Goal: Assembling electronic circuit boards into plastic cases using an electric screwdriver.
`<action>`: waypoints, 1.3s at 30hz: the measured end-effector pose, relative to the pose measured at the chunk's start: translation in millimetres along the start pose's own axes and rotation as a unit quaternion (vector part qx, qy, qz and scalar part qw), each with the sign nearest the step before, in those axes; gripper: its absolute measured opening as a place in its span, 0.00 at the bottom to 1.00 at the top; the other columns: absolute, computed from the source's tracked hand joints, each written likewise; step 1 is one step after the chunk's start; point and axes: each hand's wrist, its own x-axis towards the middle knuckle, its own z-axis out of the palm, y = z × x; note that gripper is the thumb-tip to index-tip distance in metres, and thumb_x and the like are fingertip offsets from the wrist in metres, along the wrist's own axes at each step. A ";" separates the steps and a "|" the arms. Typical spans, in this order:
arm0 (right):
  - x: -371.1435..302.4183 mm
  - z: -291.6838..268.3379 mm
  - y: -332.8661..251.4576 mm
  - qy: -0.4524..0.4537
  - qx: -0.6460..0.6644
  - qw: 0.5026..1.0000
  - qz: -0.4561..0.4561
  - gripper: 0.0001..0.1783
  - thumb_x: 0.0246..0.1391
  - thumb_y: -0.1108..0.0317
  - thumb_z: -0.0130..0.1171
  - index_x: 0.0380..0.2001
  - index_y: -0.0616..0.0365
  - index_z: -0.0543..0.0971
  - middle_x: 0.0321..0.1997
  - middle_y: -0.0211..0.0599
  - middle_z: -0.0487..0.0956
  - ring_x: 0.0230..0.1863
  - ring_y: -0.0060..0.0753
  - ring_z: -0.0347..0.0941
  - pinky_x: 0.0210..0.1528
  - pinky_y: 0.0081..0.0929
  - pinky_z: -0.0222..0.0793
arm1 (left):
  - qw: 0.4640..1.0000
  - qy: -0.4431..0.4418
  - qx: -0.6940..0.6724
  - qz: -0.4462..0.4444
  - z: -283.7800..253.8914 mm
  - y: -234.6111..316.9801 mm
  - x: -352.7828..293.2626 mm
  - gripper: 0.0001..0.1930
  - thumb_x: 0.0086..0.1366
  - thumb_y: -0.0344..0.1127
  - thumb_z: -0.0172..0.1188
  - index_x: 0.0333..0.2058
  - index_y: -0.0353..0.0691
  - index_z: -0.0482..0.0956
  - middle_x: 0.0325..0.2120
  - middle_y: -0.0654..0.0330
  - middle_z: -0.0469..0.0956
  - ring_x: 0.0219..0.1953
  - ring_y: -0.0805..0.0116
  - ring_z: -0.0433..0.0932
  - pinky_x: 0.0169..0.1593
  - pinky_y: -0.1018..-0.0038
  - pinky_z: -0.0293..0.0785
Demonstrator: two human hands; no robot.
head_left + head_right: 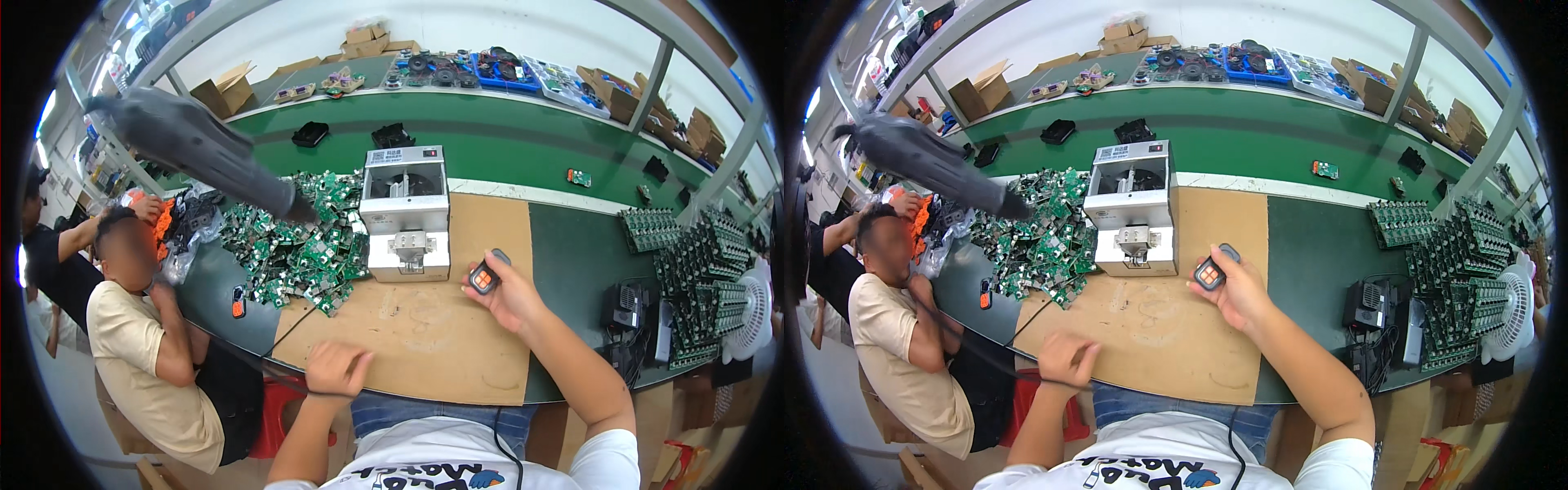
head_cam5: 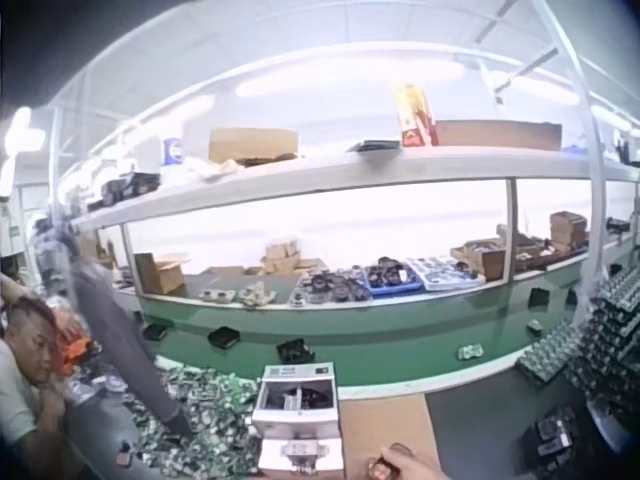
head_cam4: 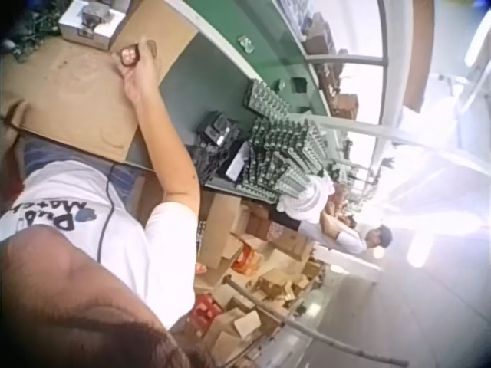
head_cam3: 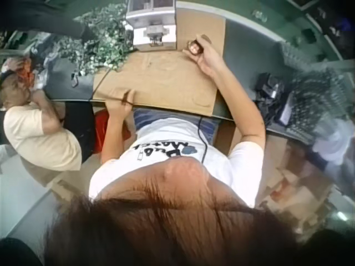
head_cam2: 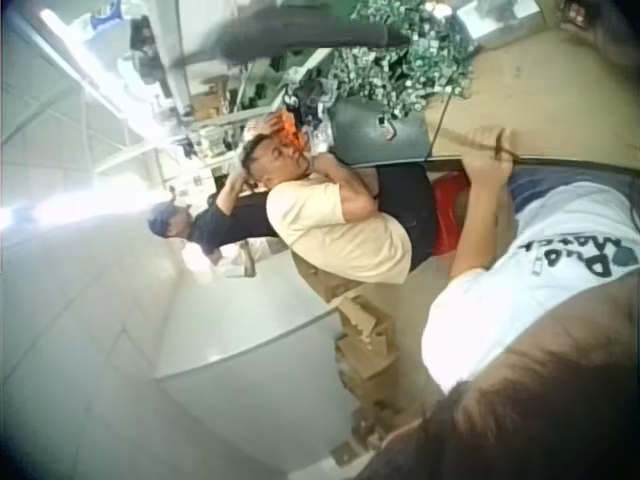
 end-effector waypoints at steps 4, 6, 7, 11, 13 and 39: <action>37.5 -1.0 -10.5 -0.002 0.009 1.000 -0.010 0.17 0.64 0.56 0.45 0.41 0.62 0.68 0.39 0.42 0.74 0.45 0.41 0.74 0.49 0.41 0.76 | 0.992 0.105 0.024 -0.073 -22.7 -19.8 -53.5 0.05 0.49 0.26 0.64 0.25 0.39 0.76 0.22 0.58 0.76 0.23 0.57 0.74 0.29 0.67 0.69; 64.9 4.0 -22.0 0.018 0.016 1.000 -0.019 0.22 0.65 0.52 0.42 0.45 0.63 0.65 0.44 0.45 0.72 0.48 0.42 0.72 0.53 0.43 0.72 | 0.978 0.161 0.059 -0.118 -36.8 -28.4 -60.1 0.05 0.50 0.26 0.64 0.26 0.38 0.76 0.23 0.56 0.76 0.24 0.56 0.74 0.29 0.67 0.69; 78.9 6.7 -33.8 -0.002 0.053 0.997 -0.049 0.27 0.63 0.49 0.45 0.50 0.64 0.61 0.49 0.50 0.69 0.53 0.46 0.68 0.57 0.45 0.68 | 0.975 0.151 0.068 -0.150 -44.2 -32.4 -60.2 0.06 0.51 0.26 0.63 0.28 0.38 0.76 0.23 0.56 0.75 0.24 0.55 0.74 0.30 0.66 0.69; 104.7 17.0 -71.1 -0.046 0.123 0.979 -0.155 0.60 0.55 0.40 0.53 0.64 0.67 0.24 0.64 0.71 0.47 0.63 0.66 0.55 0.66 0.51 0.55 | 0.959 0.177 0.131 -0.177 -67.4 -65.0 -43.3 0.10 0.54 0.29 0.62 0.35 0.35 0.75 0.27 0.53 0.75 0.30 0.54 0.74 0.36 0.64 0.70; 98.8 16.8 -79.7 -0.008 0.156 0.977 -0.147 0.58 0.55 0.41 0.54 0.66 0.58 0.26 0.67 0.71 0.44 0.65 0.67 0.53 0.66 0.50 0.56 | 0.944 0.209 0.159 -0.199 -78.8 -89.6 -33.2 0.13 0.55 0.30 0.62 0.39 0.35 0.74 0.30 0.53 0.76 0.34 0.54 0.75 0.40 0.64 0.70; -55.4 45.0 88.4 -0.240 -0.155 0.957 -0.053 0.21 0.60 0.67 0.55 0.53 0.63 0.65 0.40 0.41 0.79 0.37 0.29 0.78 0.43 0.25 0.76 | 0.793 0.035 -0.478 -0.377 -6.9 17.2 3.5 0.14 0.57 0.29 0.65 0.39 0.40 0.69 0.33 0.64 0.73 0.34 0.79 0.74 0.36 0.80 0.71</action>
